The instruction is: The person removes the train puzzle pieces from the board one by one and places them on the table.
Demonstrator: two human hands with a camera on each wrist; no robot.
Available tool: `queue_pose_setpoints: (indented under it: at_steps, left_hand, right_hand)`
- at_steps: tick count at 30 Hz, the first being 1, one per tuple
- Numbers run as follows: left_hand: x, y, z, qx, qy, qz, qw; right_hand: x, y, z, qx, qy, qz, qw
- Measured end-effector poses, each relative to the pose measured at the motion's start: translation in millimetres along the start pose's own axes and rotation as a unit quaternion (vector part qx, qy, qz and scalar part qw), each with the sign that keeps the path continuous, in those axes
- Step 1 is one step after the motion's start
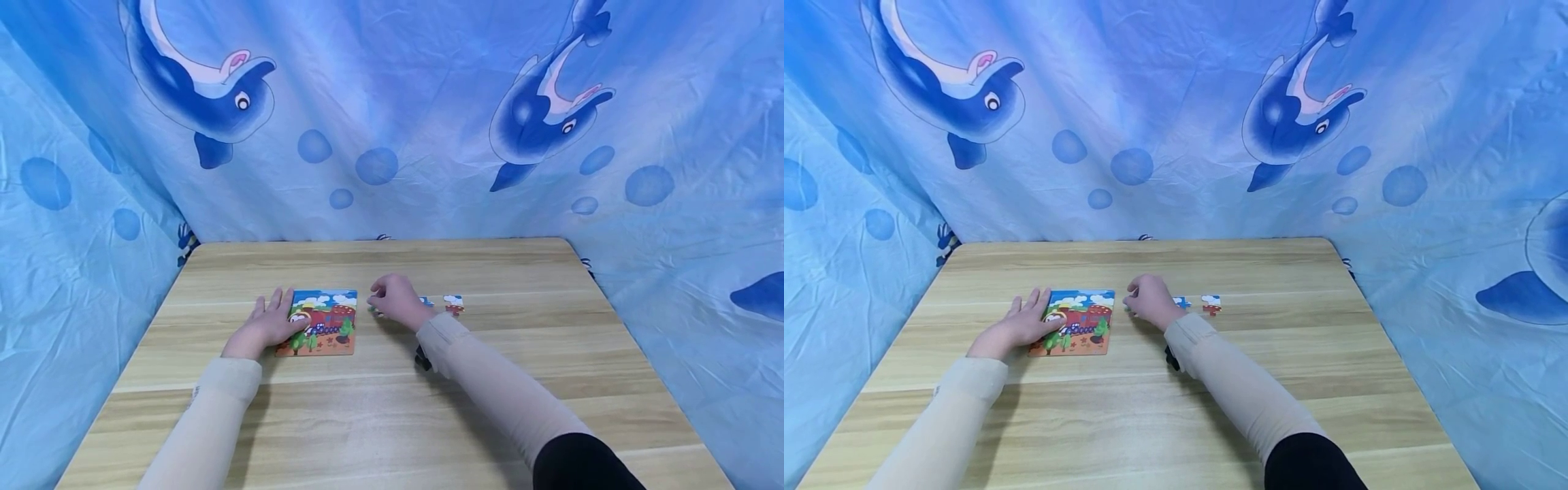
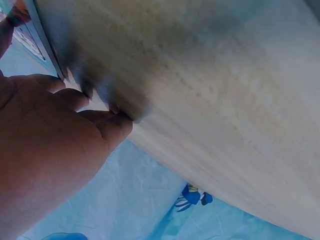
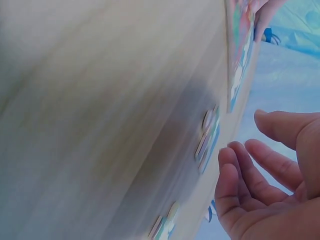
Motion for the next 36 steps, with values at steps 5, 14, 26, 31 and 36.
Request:
queue_pose_setpoints:
  at_steps: [5,14,26,31,36]
  left_hand:
    - [8.4,10.8,2.5,-0.004,0.006,0.002,1.0]
    - [16.3,19.6,-0.2,-0.028,0.013,0.007,0.9995]
    - [27.1,65.4,-14.5,-0.066,0.012,-0.036,0.9971]
    - [23.1,66.1,-27.1,-0.081,-0.002,-0.032,0.9962]
    - [6.0,46.0,-40.7,-0.09,0.004,-0.033,0.9953]
  right_hand:
    - [0.5,-6.5,-4.7,-0.008,-0.002,0.008,0.9999]
    - [1.3,-16.0,-13.7,-0.006,-0.01,0.026,0.9996]
    - [1.3,-27.5,-21.7,0.01,-0.039,0.039,0.9984]
    - [2.4,-33.8,-27.7,0.038,-0.058,0.045,0.9966]
    - [2.7,-39.8,-36.5,0.064,-0.082,0.055,0.9931]
Point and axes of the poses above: each hand's wrist, its own x-axis away from the middle knuckle, its own z-axis out of the back of the hand, y = z × x, the point moved 7 cm from there along -x, towards the middle knuckle, and after that the axes turned 12 degrees about x, right-handed, at the moved point
